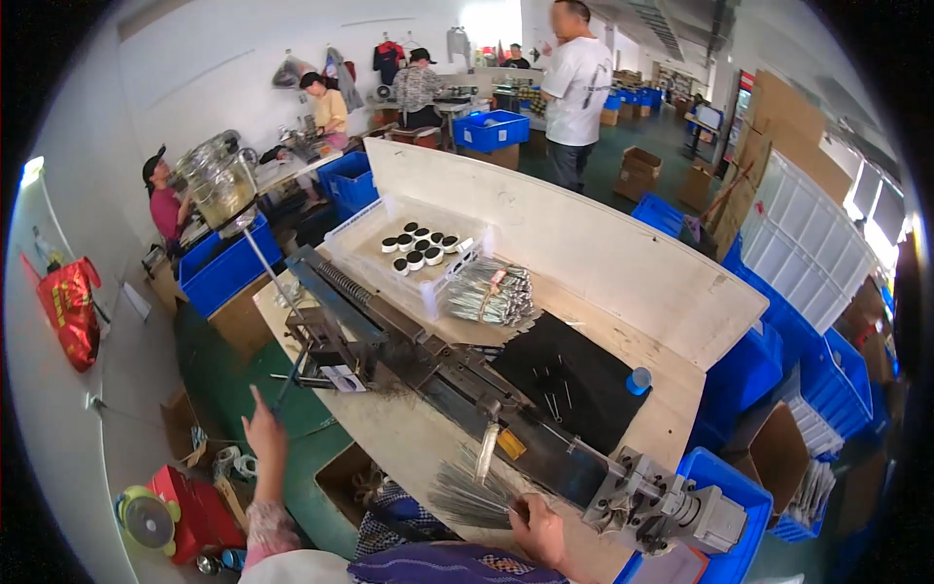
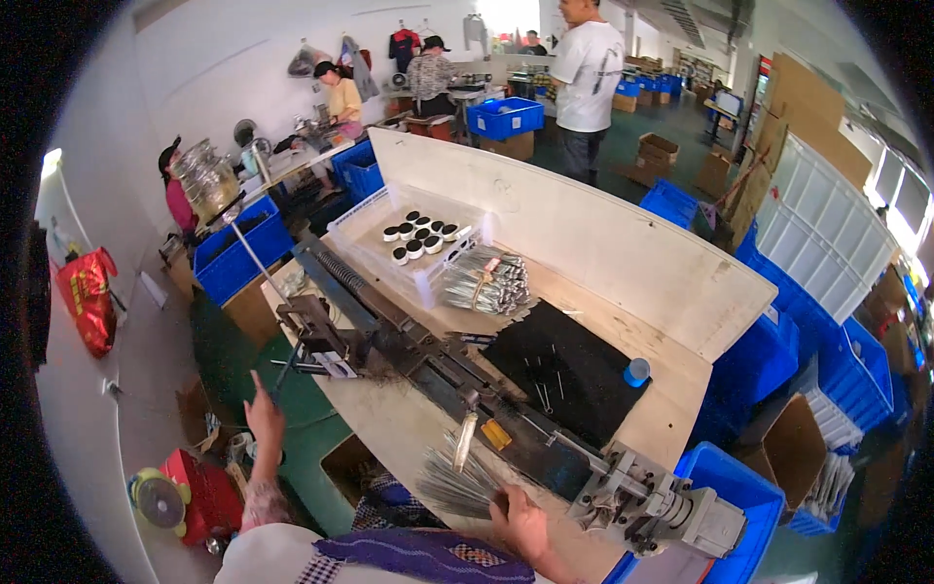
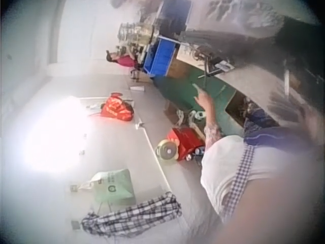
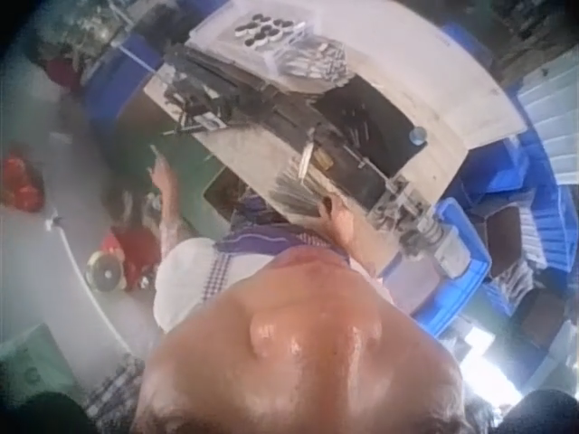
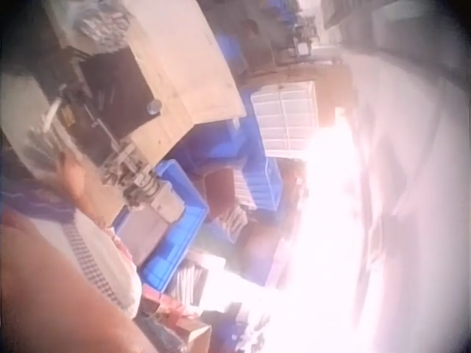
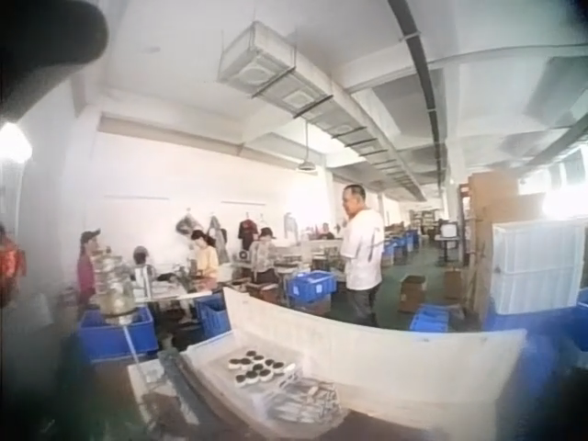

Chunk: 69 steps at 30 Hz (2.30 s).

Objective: Manually inspecting and inserting small metal pins or needles into an industrial fixture.

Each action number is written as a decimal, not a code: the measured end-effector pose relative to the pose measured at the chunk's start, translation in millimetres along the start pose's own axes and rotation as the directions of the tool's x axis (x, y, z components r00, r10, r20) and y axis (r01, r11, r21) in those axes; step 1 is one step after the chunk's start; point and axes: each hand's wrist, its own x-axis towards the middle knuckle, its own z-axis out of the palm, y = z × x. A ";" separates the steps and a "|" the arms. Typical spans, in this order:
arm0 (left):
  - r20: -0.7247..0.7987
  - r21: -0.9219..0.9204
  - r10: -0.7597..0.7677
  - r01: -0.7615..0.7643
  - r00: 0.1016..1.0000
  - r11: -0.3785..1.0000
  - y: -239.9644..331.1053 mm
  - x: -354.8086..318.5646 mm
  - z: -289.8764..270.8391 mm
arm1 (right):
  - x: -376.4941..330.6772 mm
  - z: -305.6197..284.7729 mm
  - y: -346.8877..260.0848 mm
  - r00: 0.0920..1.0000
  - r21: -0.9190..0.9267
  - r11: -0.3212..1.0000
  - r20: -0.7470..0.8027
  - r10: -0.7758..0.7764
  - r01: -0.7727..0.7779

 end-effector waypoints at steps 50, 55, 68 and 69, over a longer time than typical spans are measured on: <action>0.268 0.143 0.933 0.947 0.241 -0.286 251.2 -39.0 -111.9 | 87.8 -74.9 -73.9 0.934 -0.631 0.743 -0.082 -0.347 0.221; 0.353 -0.453 0.826 0.853 0.440 -0.260 205.8 -39.6 -87.0 | 77.6 -82.2 -85.4 0.947 -0.596 0.777 -0.084 -0.309 0.201; 0.083 -0.910 0.974 -0.382 0.212 0.160 387.0 -81.3 -57.9 | 89.6 -121.0 -77.4 0.994 -0.308 0.947 -0.026 -0.107 0.094; 0.083 -0.878 0.975 -0.447 0.206 0.169 385.7 -78.6 -63.7 | 88.8 -116.9 -68.7 0.977 -0.280 0.945 -0.075 -0.197 0.169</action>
